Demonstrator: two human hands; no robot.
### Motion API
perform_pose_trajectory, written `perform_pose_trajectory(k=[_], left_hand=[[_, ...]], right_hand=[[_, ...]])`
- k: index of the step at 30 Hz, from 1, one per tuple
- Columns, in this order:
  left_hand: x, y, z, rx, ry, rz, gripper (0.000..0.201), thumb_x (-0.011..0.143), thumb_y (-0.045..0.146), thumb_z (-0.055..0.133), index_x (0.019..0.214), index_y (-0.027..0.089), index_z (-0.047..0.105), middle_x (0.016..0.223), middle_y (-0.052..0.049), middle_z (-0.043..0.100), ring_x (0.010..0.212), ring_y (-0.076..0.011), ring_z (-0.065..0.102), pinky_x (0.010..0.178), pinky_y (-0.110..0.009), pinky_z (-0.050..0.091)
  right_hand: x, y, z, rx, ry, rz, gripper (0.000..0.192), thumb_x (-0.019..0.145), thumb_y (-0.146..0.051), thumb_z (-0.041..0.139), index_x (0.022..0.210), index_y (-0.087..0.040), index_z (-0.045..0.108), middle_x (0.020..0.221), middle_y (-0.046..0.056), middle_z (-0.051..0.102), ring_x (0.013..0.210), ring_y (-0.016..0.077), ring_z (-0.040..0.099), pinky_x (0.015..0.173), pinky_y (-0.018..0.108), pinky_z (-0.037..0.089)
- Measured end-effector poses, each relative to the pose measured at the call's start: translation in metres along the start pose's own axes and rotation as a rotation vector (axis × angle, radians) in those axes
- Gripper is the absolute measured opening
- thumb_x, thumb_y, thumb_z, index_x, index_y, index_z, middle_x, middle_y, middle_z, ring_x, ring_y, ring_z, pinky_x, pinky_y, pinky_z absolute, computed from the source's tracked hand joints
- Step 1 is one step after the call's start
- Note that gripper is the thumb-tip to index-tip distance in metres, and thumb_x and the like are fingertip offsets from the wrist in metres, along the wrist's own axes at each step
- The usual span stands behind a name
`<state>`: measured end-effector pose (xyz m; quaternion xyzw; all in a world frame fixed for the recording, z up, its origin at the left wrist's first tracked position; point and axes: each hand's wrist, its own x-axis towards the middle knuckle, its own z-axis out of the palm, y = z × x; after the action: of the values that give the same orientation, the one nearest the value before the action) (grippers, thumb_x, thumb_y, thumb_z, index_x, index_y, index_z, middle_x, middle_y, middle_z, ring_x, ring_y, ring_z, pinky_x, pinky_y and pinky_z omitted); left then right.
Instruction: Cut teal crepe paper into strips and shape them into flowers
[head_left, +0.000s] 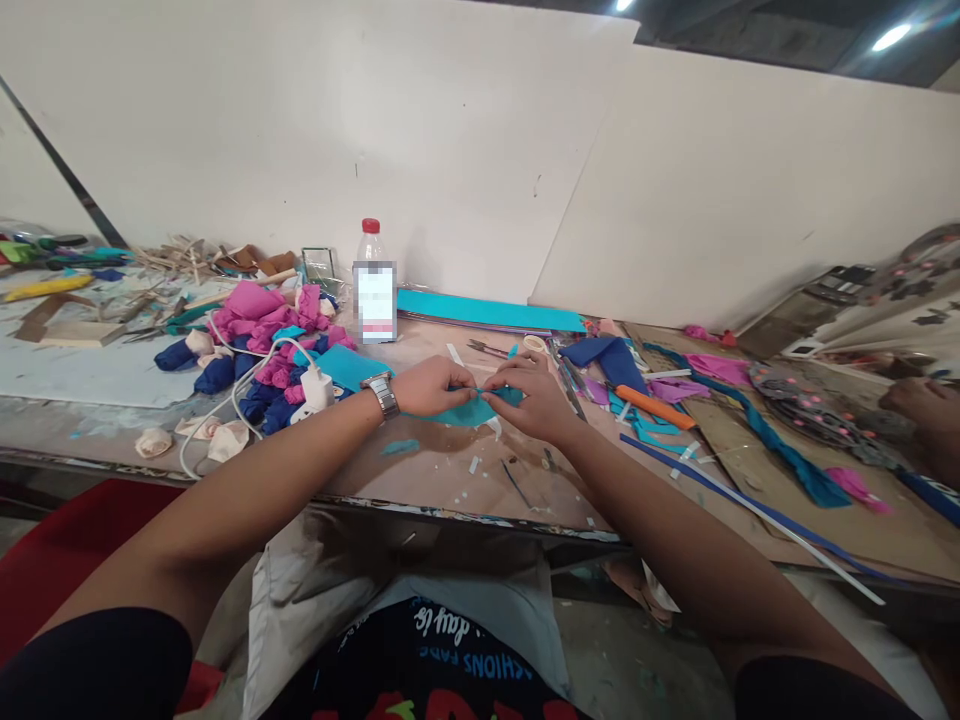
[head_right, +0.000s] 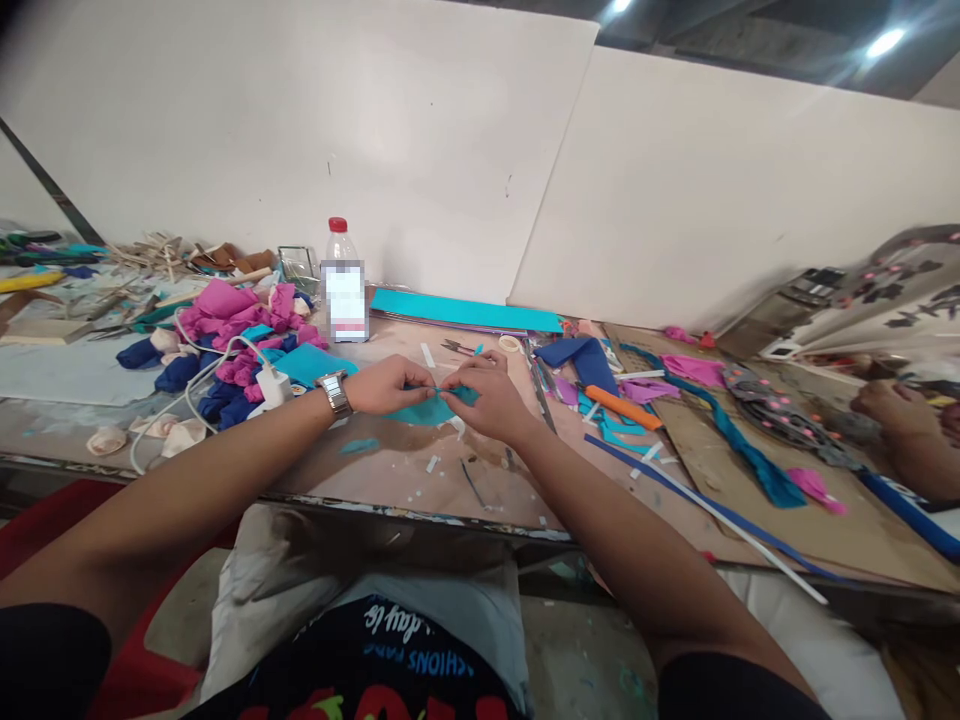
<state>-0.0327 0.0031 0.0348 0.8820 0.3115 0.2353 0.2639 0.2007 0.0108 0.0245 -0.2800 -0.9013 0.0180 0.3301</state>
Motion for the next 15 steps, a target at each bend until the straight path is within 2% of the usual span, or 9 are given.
perform_pose_trajectory(k=[4, 9, 15], left_hand=[[0.0008, 0.0004, 0.0015, -0.005, 0.038, -0.011, 0.030, 0.092, 0.033, 0.050, 0.069, 0.016, 0.058, 0.057, 0.003, 0.043, 0.057, -0.0109, 0.038, 0.057, -0.027, 0.026], [0.0020, -0.0007, 0.0023, -0.017, 0.057, -0.053, 0.021, 0.086, 0.025, 0.050, 0.077, 0.015, 0.066, 0.063, 0.003, 0.052, 0.062, -0.0121, 0.045, 0.060, -0.027, 0.030], [0.0043, -0.0034, 0.0026, -0.083, 0.041, -0.092, 0.022, 0.083, 0.021, 0.047, 0.071, 0.015, 0.064, 0.061, 0.002, 0.051, 0.062, -0.0126, 0.045, 0.061, -0.027, 0.033]], right_hand=[[0.0001, -0.0019, -0.0018, -0.032, 0.023, -0.014, 0.011, 0.092, -0.034, 0.065, 0.088, -0.026, 0.071, 0.084, 0.001, 0.075, 0.090, 0.0229, 0.067, 0.100, 0.048, 0.033], [0.0008, -0.0047, -0.0043, -0.034, 0.029, -0.034, 0.013, 0.093, -0.035, 0.065, 0.086, -0.027, 0.072, 0.084, 0.001, 0.076, 0.090, 0.0224, 0.067, 0.102, 0.048, 0.032], [0.0007, -0.0062, -0.0050, -0.045, -0.014, -0.027, 0.016, 0.094, -0.034, 0.062, 0.083, -0.029, 0.073, 0.084, 0.001, 0.075, 0.094, 0.0228, 0.067, 0.108, 0.051, 0.028]])
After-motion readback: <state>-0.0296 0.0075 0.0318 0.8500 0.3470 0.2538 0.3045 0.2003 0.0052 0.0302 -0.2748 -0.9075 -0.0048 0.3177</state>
